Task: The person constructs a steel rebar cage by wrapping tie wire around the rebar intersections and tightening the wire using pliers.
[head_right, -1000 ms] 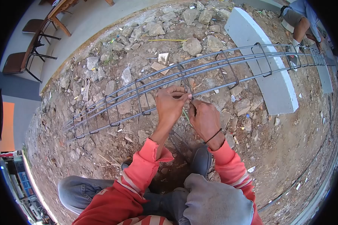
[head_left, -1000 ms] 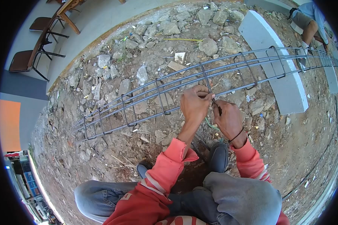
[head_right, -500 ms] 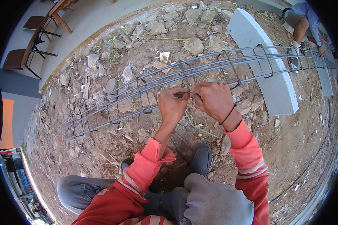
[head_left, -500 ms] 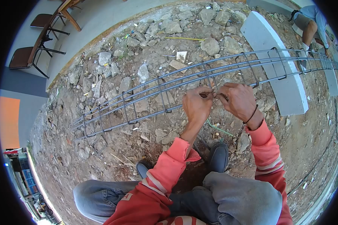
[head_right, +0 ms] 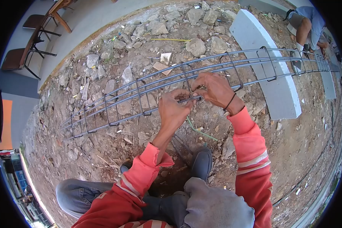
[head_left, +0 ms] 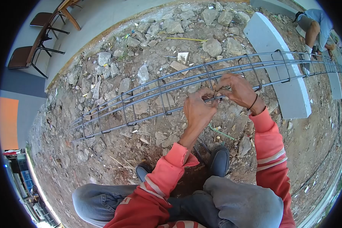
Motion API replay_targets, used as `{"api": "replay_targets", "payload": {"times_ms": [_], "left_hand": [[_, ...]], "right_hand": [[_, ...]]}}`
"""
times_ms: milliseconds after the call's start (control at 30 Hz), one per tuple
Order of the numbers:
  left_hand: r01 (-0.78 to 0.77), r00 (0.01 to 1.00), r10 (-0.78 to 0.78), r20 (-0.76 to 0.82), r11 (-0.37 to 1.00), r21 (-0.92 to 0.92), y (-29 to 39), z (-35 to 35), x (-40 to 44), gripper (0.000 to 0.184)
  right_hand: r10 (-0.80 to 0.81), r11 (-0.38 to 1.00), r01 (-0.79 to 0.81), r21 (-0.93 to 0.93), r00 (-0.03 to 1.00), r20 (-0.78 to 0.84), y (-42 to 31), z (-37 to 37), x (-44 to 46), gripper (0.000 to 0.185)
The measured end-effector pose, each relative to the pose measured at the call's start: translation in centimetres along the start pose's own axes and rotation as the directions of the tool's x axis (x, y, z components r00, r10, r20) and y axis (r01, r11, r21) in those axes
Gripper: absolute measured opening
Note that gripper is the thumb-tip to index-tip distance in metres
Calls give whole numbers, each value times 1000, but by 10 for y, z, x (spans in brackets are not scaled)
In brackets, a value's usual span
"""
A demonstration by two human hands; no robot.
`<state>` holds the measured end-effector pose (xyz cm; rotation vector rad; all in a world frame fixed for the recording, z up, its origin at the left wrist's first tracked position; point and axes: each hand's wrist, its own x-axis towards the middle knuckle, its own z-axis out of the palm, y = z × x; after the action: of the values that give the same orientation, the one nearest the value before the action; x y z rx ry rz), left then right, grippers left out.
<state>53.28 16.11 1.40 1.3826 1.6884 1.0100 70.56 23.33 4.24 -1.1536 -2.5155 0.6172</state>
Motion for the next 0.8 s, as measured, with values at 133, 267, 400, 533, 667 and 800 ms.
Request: {"api": "replay_targets", "payload": {"times_ms": [133,267,400,533,667,800], "left_hand": [[-12,999,13,-53,1000,25,-3,5,-4,20],[-18,998,19,-55,1000,1,-7,8,-4,20],[8,999,-9,-33,1000,-14,-2,3,-2,22],[-47,998,48,-42,999,22,-4,4,-1,24],[-61,997,63,-36,996,69,-7,5,0,23],[-73,997,73,-32,997,1,-5,5,0,22]], "right_hand": [[76,935,-148,322,971,225,31,7,17,22],[47,829,-304,469,874,483,40,9,25,30],[293,953,-303,-5,927,-236,-17,13,-14,33],[317,923,-365,118,552,-771,-41,53,-74,35],[663,372,-57,926,715,-223,-15,111,-90,35],[596,-214,215,953,801,-47,-17,114,-53,39]]}}
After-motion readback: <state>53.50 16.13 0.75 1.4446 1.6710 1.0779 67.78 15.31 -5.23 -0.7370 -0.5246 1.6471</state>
